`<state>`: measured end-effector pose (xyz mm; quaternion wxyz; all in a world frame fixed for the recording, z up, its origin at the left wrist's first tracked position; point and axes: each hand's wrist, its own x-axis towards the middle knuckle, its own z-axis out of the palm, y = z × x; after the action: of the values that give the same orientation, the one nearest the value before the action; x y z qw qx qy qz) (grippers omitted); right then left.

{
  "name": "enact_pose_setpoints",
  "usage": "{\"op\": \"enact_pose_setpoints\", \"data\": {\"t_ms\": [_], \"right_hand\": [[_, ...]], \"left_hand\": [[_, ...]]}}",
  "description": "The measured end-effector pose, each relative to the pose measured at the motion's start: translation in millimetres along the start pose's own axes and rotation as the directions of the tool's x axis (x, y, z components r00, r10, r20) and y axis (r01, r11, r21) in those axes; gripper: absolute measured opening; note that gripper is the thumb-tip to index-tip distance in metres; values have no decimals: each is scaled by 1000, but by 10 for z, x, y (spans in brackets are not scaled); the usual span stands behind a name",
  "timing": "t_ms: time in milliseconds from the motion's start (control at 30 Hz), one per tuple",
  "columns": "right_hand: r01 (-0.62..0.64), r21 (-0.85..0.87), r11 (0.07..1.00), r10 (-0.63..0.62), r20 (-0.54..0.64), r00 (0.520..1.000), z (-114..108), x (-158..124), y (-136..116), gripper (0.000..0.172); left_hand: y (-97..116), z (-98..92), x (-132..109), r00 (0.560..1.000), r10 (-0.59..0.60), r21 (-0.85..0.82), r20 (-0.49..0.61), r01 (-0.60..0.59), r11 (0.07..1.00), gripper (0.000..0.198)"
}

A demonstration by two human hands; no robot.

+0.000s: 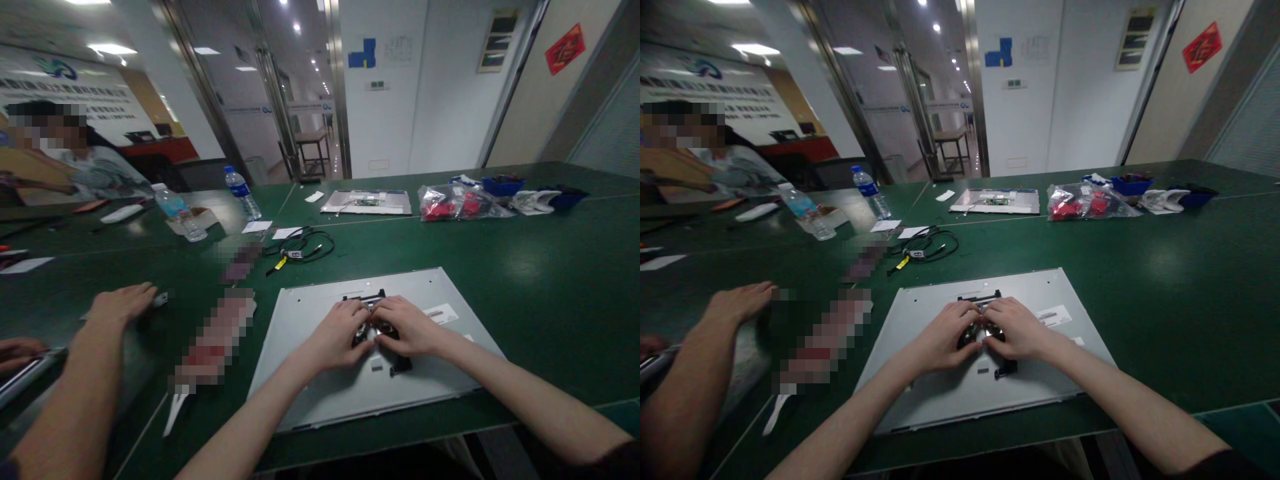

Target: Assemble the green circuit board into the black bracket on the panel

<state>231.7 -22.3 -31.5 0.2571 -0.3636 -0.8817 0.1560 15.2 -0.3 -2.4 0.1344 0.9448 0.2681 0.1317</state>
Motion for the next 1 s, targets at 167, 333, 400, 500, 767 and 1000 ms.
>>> {"op": "enact_pose_setpoints", "data": {"t_ms": [167, 333, 400, 500, 767, 1000], "right_hand": [[1, -3, 1000, -1, 6, 1000, 5, -11, 6, 24], [3, -16, 1000, -3, 13, 1000, -6, -9, -2, 27], [5, -20, 1000, -4, 14, 1000, -8, -8, 1, 27], [11, -26, 1000, -11, 13, 1000, -10, -7, 3, 28], [8, -26, 1000, -7, 25, 1000, -38, -11, -40, 30], [4, -24, 1000, -3, 39, 999, -27, -12, -13, 34]], "left_hand": [[4, 5, 2, 1000, -13, 13, 11, 13, 1000, 33], [10, -16, 8, 1000, -10, 20, 25, 10, 1000, 31], [16, -25, 12, 999, -9, 20, 33, 8, 1000, 31], [21, -26, 14, 999, -13, 19, 31, 12, 1000, 33], [0, -1, 7, 1000, -13, 31, 20, 12, 999, 32], [-10, -11, 9, 999, -8, 30, 41, 7, 1000, 40]]}}
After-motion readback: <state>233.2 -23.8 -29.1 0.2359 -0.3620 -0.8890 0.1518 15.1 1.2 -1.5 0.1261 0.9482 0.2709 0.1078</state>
